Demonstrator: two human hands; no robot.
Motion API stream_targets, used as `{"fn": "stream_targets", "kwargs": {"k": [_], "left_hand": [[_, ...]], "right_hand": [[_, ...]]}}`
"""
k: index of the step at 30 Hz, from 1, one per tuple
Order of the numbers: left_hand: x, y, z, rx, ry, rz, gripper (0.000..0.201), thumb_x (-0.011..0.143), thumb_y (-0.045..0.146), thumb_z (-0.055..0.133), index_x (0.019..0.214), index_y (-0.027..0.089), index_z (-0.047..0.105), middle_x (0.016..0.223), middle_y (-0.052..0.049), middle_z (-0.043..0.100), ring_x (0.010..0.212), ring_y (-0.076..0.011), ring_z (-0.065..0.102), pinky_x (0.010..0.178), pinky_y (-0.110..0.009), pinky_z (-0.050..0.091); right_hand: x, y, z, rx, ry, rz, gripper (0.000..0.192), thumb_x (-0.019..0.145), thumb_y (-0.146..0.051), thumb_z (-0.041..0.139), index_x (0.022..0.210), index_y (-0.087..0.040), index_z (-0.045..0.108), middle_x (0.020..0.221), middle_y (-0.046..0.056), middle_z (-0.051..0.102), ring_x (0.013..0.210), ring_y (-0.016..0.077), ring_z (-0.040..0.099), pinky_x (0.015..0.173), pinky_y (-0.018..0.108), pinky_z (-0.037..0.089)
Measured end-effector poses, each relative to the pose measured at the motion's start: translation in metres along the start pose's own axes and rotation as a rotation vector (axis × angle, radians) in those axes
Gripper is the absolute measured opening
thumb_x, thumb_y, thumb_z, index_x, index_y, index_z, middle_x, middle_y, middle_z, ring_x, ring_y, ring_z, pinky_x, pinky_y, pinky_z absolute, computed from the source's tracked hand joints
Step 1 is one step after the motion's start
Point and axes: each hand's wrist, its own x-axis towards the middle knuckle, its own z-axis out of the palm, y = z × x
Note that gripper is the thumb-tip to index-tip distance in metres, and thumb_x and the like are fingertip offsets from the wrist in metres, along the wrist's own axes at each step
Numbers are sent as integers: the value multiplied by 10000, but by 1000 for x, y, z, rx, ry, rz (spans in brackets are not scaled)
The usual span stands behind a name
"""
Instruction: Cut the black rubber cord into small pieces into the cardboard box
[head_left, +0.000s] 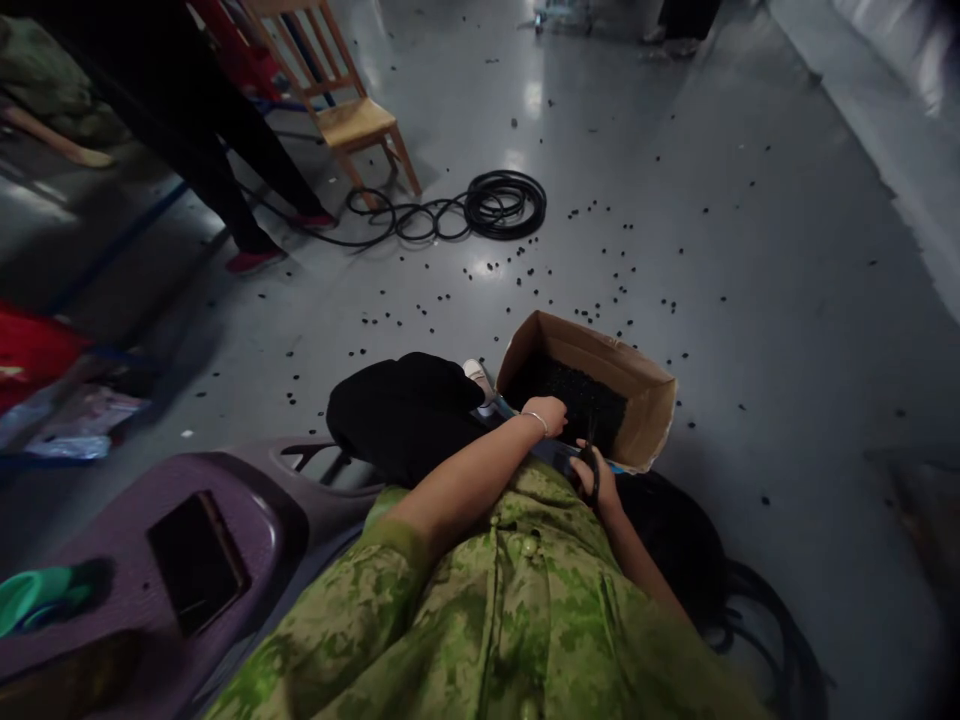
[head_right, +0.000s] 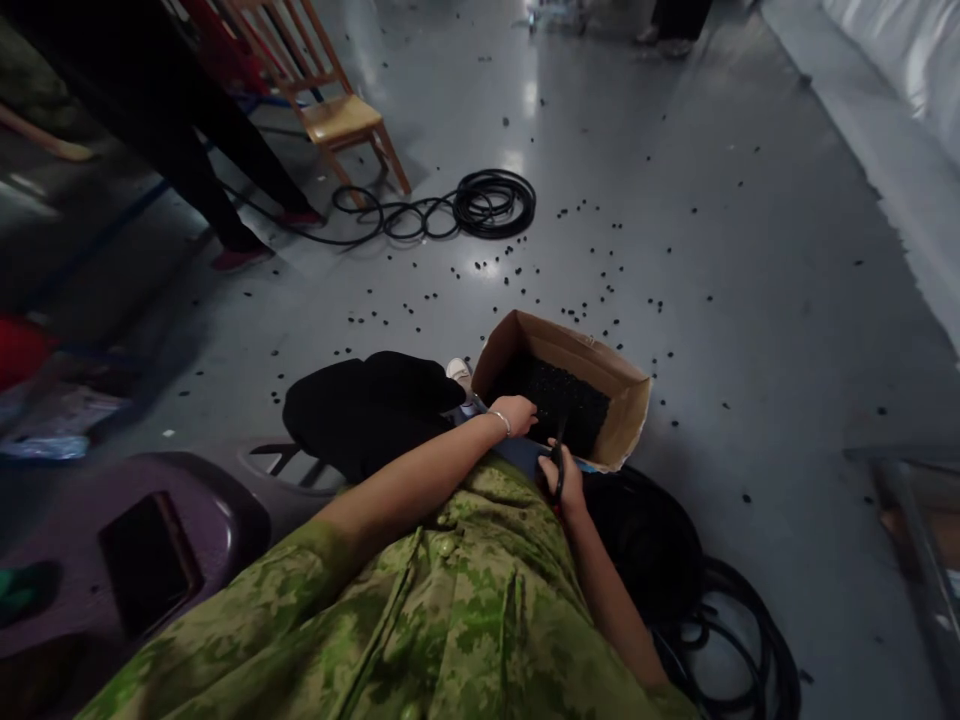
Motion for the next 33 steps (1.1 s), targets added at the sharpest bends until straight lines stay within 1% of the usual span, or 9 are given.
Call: {"fn": "stream_targets", "kwargs": {"k": [1,3,8,11,13,15,20,27,33], "left_hand": [[2,-7,2,-16,-21,16,307,864,355,481,1016,190,690,1078,-118,663,1012,-226,612,843,-290,474],[4,-22,2,-86,6,31,328,871,372,462,1046,203,683,1093,-98,663,1023,-211,606,845,-270,465],[7,-40,-7,-222,8,58,328,868,350,458,1060,202,678,946,-59,706,901,-165,638,792,-220,459],[7,-38,-9,-229,25,71,337,872,331,443,1094,210,664,923,-44,711,876,-152,642,776,-207,456],[6,-35,-9,-189,15,86,337,868,327,449,1102,214,663,1005,-47,700,938,-160,630,792,-206,451],[4,-33,-9,-153,-6,92,338,865,327,458,1113,220,661,1092,-50,677,1002,-170,611,815,-207,446],[0,-31,-8,-148,-18,99,347,868,333,458,1138,230,650,1138,-53,660,1034,-185,599,835,-224,448],[-1,-25,-8,-67,-90,151,340,856,304,471,1135,247,657,1127,-47,667,1014,-185,607,841,-231,451],[-4,-23,-11,-81,-95,159,314,843,292,484,1083,247,682,1067,-31,689,959,-174,621,808,-218,456]], "right_hand": [[2,4,5,-65,1,-35,522,665,-479,619,1076,-158,618,752,23,644,659,158,584,649,270,445],[7,9,11,-148,0,-66,501,674,-506,597,1030,-155,629,756,28,645,666,165,580,665,281,440],[19,11,9,-137,-102,-11,537,696,-529,582,1066,-141,621,685,21,643,595,167,587,611,283,451],[18,10,8,-132,-136,-97,497,708,-496,596,1078,-166,633,872,56,693,758,202,636,715,318,483],[17,9,9,-151,-125,-162,460,727,-472,589,1074,-175,642,1039,77,683,916,232,631,824,355,474],[16,8,10,-178,-129,-181,454,753,-460,568,1097,-173,638,1099,88,669,972,246,623,875,381,459],[18,4,15,-163,-153,-189,452,765,-468,570,1100,-176,651,1083,88,684,979,251,634,895,382,462],[16,5,19,-132,-136,-163,465,761,-493,569,1105,-192,653,1110,74,678,1024,247,620,930,381,447],[13,7,21,-124,-85,-143,463,740,-490,589,1095,-200,658,1055,68,695,966,255,639,865,360,472]]}}
